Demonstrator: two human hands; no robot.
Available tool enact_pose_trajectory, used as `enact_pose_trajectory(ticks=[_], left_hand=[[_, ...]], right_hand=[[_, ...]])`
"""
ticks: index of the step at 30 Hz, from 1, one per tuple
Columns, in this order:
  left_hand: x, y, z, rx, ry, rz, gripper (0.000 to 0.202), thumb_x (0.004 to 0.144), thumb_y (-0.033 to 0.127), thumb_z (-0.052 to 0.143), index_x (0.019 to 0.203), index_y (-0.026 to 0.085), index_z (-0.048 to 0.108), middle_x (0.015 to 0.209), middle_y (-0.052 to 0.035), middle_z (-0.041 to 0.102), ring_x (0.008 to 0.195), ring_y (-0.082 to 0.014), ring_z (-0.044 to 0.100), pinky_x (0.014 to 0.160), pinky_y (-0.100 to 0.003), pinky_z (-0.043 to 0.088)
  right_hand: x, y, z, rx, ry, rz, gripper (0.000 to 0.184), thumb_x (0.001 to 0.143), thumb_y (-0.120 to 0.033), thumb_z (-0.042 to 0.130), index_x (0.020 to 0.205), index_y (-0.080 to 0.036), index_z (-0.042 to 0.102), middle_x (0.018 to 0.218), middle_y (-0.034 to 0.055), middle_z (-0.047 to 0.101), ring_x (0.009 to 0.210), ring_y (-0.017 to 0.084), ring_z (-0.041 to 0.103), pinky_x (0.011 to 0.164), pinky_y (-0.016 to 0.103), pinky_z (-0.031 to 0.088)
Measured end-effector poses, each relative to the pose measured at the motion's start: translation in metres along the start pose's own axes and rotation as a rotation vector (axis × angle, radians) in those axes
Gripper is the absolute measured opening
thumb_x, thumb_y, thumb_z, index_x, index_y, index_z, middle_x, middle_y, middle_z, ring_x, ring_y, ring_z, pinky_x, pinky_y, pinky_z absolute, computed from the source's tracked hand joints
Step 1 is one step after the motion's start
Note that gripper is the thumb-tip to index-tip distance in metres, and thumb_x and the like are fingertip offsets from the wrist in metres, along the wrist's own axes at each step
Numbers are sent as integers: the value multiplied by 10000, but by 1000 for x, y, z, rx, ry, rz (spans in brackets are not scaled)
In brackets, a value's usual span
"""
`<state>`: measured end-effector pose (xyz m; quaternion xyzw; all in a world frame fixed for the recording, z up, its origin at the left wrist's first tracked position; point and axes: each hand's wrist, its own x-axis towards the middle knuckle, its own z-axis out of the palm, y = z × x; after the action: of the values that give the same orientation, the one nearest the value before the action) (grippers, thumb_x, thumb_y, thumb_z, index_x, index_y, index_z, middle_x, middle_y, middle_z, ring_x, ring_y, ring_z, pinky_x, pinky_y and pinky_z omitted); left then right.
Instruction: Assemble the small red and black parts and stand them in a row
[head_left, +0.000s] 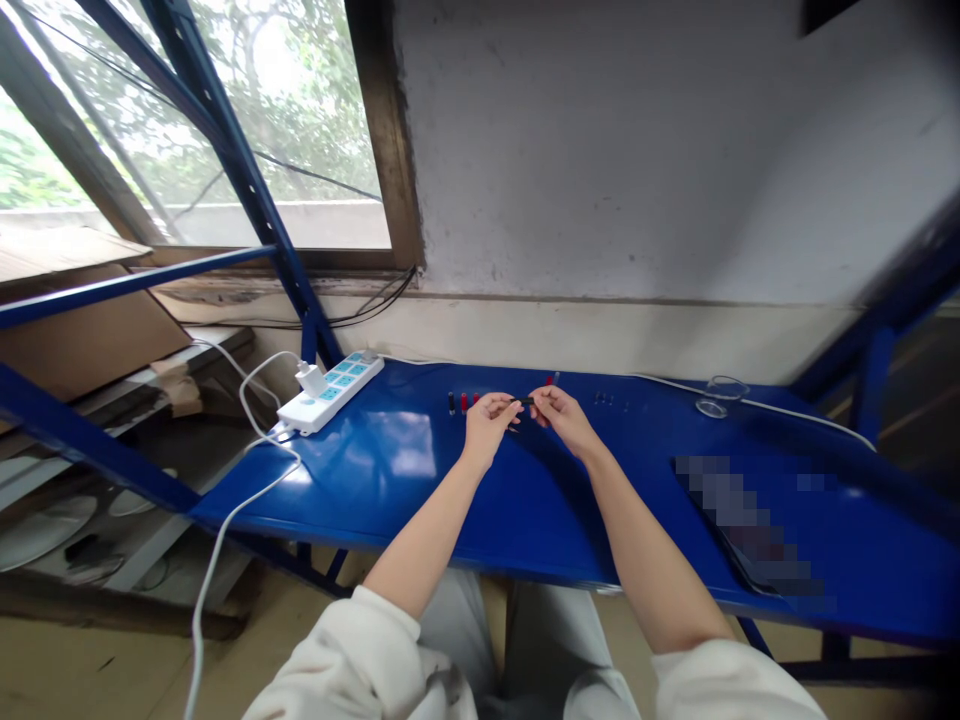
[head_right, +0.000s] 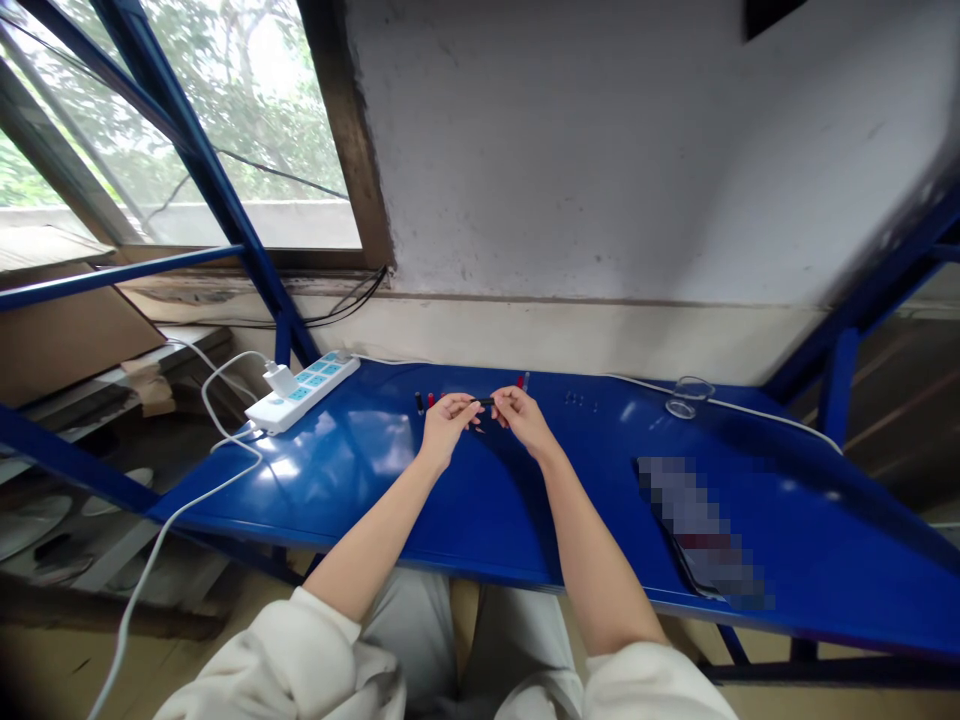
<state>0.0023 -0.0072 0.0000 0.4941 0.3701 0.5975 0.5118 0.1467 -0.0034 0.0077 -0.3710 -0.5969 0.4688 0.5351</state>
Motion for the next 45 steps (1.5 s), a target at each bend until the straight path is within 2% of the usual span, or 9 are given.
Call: enact_pose_trajectory(ticks=[5, 10, 16, 19, 27, 32, 39, 41, 45], left_hand=[[4, 23, -8, 80, -56, 94, 299, 627, 322, 675, 873, 157, 632, 706, -26, 622, 577, -95, 558, 552, -216, 442], [8, 40, -27, 213, -142, 161, 292, 655, 322, 650, 909, 179, 662, 723, -32, 623, 595, -101, 552, 613, -238, 457], [5, 31, -53, 340, 238, 247, 253, 737, 391, 554, 795, 165, 652, 682, -41, 623, 605, -120, 561, 591, -229, 442], [3, 27, -60, 389, 374, 259, 267, 762, 405, 515, 752, 165, 632, 651, -30, 605, 586, -117, 546, 577, -222, 425], [5, 23, -62, 389, 414, 230, 279, 768, 414, 502, 744, 164, 625, 627, -22, 589, 581, -120, 535, 572, -222, 414], [3, 24, -58, 386, 389, 231, 284, 776, 405, 492, 751, 152, 620, 625, -20, 586, 585, -113, 537, 577, -216, 423], [-5, 28, -53, 553, 362, 383, 274, 819, 369, 444, 790, 148, 602, 662, -26, 587, 602, -113, 533, 601, -228, 428], [-10, 28, -43, 629, 275, 511, 240, 826, 331, 440, 787, 154, 597, 704, -34, 589, 649, -118, 535, 655, -243, 435], [-17, 21, -4, 736, -73, 643, 206, 842, 239, 397, 919, 174, 576, 862, -54, 600, 801, -139, 543, 778, -281, 439]], right_hand=[[-1, -12, 2, -112, -104, -34, 288, 705, -437, 584, 836, -187, 526, 664, 11, 612, 533, 111, 529, 571, 280, 435], [8, -17, 17, -380, -129, -131, 182, 662, -359, 621, 723, -195, 574, 626, -4, 582, 520, 104, 514, 499, 242, 413], [31, 15, 33, -447, -16, 57, 95, 649, -261, 591, 642, -193, 524, 530, -11, 534, 432, 100, 456, 409, 226, 348], [39, 32, 40, -599, -25, 14, 112, 626, -219, 583, 575, -193, 487, 527, -13, 519, 473, 104, 462, 454, 225, 333], [50, 56, 49, -854, -44, 13, 127, 649, -205, 571, 576, -198, 467, 576, 8, 532, 518, 122, 468, 490, 232, 305], [56, 58, 51, -960, -79, 112, 49, 682, -214, 577, 700, -175, 555, 683, 51, 600, 612, 154, 543, 524, 230, 337], [42, 34, 37, -962, -171, 263, 356, 665, -300, 632, 976, -137, 581, 780, 64, 640, 694, 157, 584, 581, 220, 383], [32, 26, 22, -925, -106, 246, 297, 713, -307, 582, 961, -143, 594, 760, 59, 645, 688, 147, 588, 601, 218, 392], [10, 17, -10, -981, 191, 189, 154, 756, -259, 511, 805, -170, 627, 769, 55, 652, 738, 154, 596, 621, 219, 388]])
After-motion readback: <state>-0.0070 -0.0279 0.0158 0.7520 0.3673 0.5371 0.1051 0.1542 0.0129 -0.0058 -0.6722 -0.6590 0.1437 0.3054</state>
